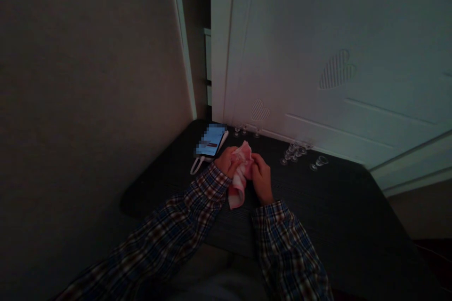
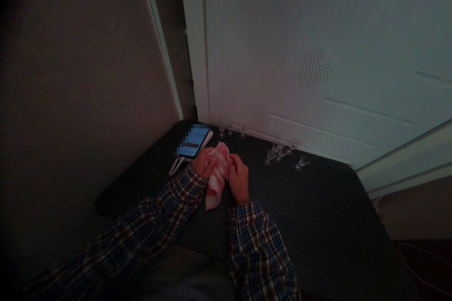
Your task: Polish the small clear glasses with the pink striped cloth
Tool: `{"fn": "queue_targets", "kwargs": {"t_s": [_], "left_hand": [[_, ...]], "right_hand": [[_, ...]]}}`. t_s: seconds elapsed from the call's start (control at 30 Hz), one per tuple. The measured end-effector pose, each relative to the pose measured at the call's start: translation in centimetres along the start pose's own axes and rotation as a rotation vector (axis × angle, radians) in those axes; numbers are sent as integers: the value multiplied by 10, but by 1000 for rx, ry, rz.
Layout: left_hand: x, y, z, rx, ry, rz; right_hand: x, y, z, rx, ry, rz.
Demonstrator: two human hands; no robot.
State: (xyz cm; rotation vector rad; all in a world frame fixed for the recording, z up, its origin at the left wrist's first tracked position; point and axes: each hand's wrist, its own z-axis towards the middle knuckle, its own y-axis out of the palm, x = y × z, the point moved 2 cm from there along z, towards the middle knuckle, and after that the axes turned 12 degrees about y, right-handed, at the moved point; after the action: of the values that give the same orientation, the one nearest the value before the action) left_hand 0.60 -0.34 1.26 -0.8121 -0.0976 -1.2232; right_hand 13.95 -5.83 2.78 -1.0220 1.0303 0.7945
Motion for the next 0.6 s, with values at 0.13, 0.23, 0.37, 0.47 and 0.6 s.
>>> {"fn": "queue_targets", "kwargs": {"t_s": [0.13,0.23,0.37,0.47,0.6], "left_hand": [[1,-2,-1,-3,-63,-13],[5,-4,0,-12,-92,-28],[6,-6,-1,1,-150,-22],[2,-7,-2,16,-145,-44],[-3,-8,0,33,-98,-47]], "right_hand": [[4,-1,2,-44,95,203],[5,-3,3,-108,136,343],[3,-1,2,-214,197,417],[0,1,-1,-261,230,424],[-4,3,-3,-272,219,421]]}}
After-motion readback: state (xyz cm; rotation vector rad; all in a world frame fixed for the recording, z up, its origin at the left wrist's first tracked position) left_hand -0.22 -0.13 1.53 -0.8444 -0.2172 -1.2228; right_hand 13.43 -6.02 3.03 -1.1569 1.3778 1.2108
